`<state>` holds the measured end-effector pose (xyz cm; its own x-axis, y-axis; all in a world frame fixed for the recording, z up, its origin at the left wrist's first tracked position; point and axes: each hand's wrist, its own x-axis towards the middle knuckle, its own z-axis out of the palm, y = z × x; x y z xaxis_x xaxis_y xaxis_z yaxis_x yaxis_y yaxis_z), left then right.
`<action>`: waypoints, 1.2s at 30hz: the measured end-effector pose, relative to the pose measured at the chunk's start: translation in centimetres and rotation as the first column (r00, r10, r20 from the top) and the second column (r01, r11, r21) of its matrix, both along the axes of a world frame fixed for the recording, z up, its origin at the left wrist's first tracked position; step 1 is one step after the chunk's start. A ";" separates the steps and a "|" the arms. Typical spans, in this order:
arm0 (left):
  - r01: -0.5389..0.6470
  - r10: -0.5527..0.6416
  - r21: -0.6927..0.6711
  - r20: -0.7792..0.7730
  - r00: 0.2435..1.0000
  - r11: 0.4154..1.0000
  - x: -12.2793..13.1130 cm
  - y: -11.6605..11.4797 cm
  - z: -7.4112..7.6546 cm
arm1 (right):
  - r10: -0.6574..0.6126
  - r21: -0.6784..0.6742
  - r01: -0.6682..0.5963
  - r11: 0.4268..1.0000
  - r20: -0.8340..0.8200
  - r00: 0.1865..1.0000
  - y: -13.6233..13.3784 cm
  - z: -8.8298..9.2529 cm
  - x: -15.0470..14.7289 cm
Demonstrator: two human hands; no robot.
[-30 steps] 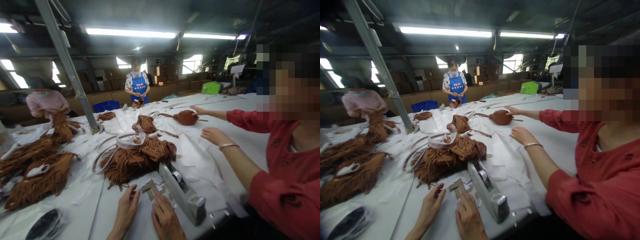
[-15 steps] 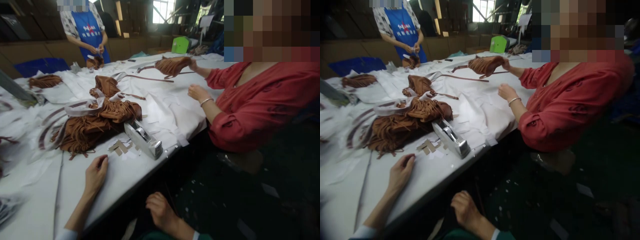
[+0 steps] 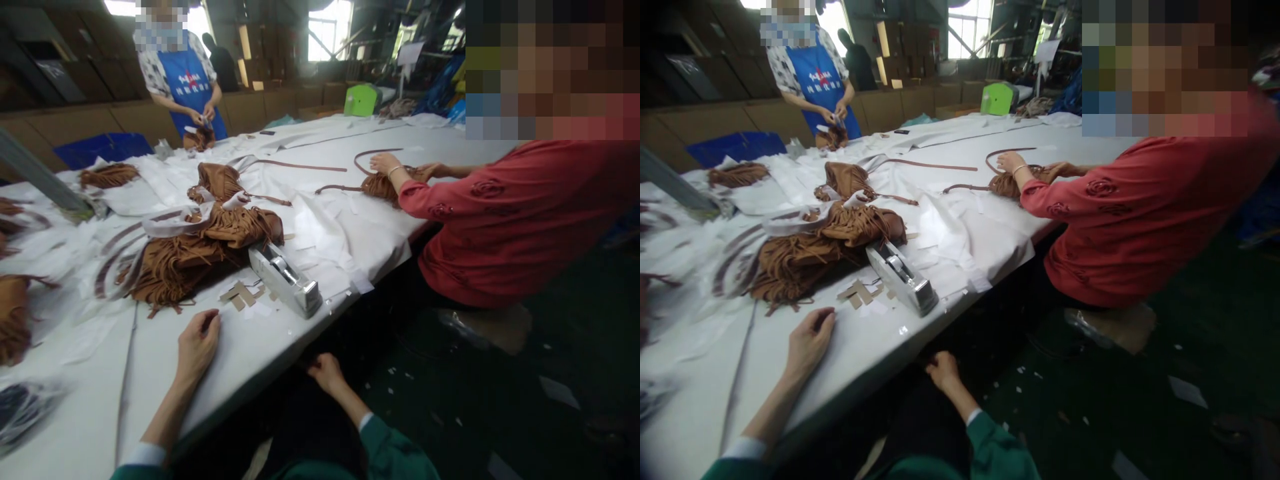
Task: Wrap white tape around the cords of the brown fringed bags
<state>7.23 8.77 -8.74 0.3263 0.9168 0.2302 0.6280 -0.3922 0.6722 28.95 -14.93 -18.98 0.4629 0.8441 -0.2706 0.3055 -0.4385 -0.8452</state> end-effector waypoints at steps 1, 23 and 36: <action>-0.002 0.002 -0.001 0.002 1.000 1.000 0.0 0.0 0.0 | 0.005 -0.016 -0.006 1.000 -0.075 0.997 -0.6 0.6 0.5; 0.215 -0.201 -0.099 0.139 0.970 0.971 5.3 -3.1 1.8 | -0.063 0.178 0.125 0.976 -0.319 0.946 2.9 12.1 -0.1; 0.105 0.193 -0.426 0.600 0.777 0.899 6.1 5.4 7.6 | -0.128 0.631 -0.109 0.768 0.318 0.939 10.4 17.8 0.2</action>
